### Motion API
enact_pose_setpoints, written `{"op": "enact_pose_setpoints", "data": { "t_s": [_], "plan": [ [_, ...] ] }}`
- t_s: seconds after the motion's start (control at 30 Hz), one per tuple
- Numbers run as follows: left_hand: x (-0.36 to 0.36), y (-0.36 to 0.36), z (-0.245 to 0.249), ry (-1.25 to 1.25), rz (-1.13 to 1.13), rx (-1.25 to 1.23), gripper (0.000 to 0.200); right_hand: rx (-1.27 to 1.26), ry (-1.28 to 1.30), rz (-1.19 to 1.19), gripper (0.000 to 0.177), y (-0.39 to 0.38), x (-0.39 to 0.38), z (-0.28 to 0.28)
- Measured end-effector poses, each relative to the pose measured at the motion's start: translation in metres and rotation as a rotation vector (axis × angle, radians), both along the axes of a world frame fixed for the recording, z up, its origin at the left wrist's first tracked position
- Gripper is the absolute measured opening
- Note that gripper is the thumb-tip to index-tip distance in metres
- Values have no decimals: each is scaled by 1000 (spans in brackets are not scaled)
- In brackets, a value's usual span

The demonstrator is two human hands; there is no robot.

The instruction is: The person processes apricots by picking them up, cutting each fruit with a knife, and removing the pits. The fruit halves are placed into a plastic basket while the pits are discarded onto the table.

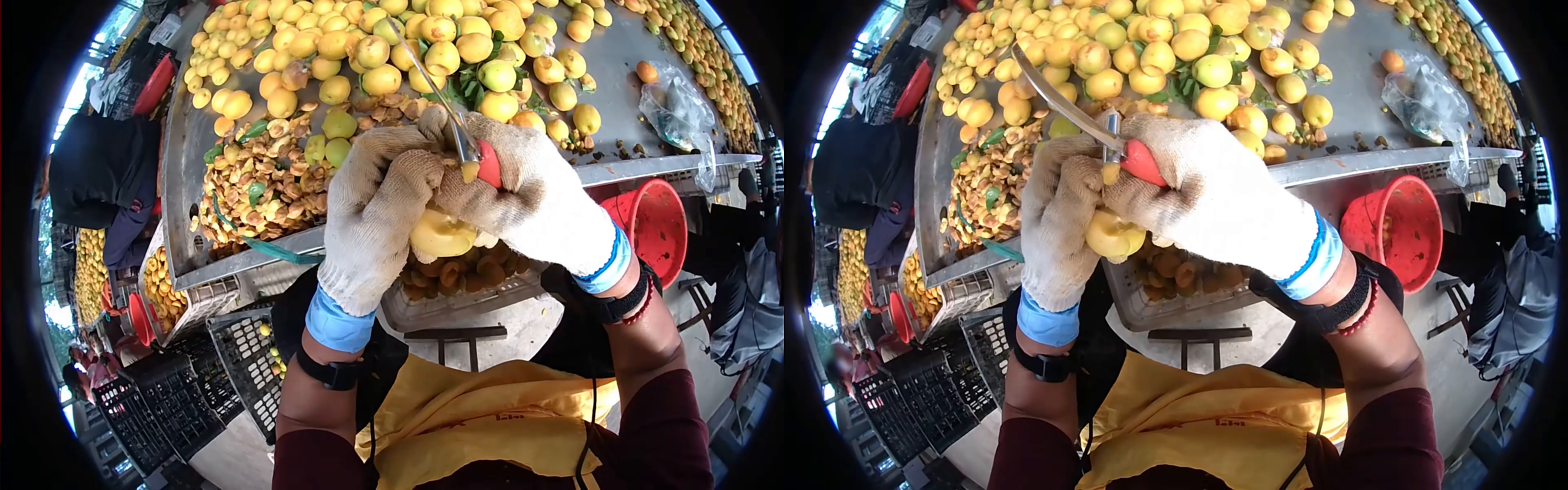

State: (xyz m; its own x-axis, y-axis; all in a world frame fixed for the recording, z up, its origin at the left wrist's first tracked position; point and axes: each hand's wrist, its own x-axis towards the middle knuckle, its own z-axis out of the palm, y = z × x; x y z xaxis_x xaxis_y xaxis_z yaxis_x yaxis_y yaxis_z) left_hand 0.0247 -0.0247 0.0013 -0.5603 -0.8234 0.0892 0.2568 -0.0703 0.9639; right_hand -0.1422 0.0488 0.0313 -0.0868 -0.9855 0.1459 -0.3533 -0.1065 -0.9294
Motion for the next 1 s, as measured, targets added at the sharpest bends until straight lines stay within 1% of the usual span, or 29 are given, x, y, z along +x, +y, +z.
{"op": "enact_pose_setpoints", "data": {
  "t_s": [0.03, 0.07, 0.1, 0.13, 0.17, 0.2, 0.23, 0.27, 0.3, 0.33, 0.37, 0.4, 0.43, 0.47, 0.5, 0.6, 0.63, 0.67, 0.7, 0.77, 0.8, 0.87, 0.93, 1.0],
  "plan": [
    [-1, 1, -2, 25, -3, 62, 16, 2, 0, -1, 23, -1, 0, -3],
    [-1, 2, -3, 51, -5, 126, 17, -84, 35, -13, 23, -2, -1, -9],
    [-4, 4, -3, 50, -5, 128, 17, -172, 69, -25, 22, -4, -1, -14],
    [-8, 5, -4, 107, 40, 174, 19, -170, 69, -24, 22, -4, 0, -19],
    [-10, 5, -4, 164, 86, 221, 22, -236, 194, -35, 22, -5, 1, -23],
    [-9, 3, -6, 164, 87, 223, 22, -303, 319, -45, 22, -5, 1, -26],
    [-6, -1, -7, 190, 36, 228, 24, -253, 286, 5, 26, -5, -1, -27],
    [-6, -4, -6, 218, -19, 230, 27, -254, 286, 3, 26, -4, 1, -26],
    [-11, -4, -4, 155, 53, 169, 31, -104, -10, 14, 27, -4, 2, -24],
    [-13, -5, 0, 160, 52, 164, 31, 46, -305, 26, 27, -4, 2, -22],
    [-14, -6, 3, 182, 44, 218, 32, 82, -535, 79, 29, -2, 0, -23],
    [-14, -6, 5, 203, 36, 275, 33, 80, -534, 80, 29, -1, -1, -20],
    [-14, -6, 5, 205, 36, 274, 33, 143, -533, 63, 33, 1, -1, -15],
    [-13, -5, 6, 146, 54, 219, 33, 207, -532, 45, 39, 2, -1, -12],
    [-12, -4, 5, 87, 72, 165, 34, 208, -529, 45, 39, 2, -2, -13],
    [-8, 1, -12, 39, 54, 179, 35, 155, -513, 47, 40, 0, 3, -29],
    [-10, 5, -20, -23, 83, -59, 37, 112, -452, 12, 33, -3, 7, -39],
    [-9, 5, -25, -23, 86, -60, 37, 70, -389, -24, 27, -4, 8, -45],
    [-8, 4, -28, 63, 37, 79, 37, 70, -390, -21, 27, -6, 5, -47],
    [-9, 2, -21, 236, -62, 357, 37, -127, 299, -111, 31, -10, 3, -38],
    [-11, 2, -15, 237, -60, 356, 37, -128, 299, -109, 31, -7, 4, -28],
    [-13, 4, -6, 77, 53, 243, 38, 27, 224, -178, 34, -2, 11, -2],
    [-15, 1, -9, 62, 69, 215, 38, -18, 211, -204, 32, -6, 11, -13],
    [-15, -3, -16, -74, 140, -12, 36, 64, 87, -168, 32, -9, 10, -18]
  ]
}}
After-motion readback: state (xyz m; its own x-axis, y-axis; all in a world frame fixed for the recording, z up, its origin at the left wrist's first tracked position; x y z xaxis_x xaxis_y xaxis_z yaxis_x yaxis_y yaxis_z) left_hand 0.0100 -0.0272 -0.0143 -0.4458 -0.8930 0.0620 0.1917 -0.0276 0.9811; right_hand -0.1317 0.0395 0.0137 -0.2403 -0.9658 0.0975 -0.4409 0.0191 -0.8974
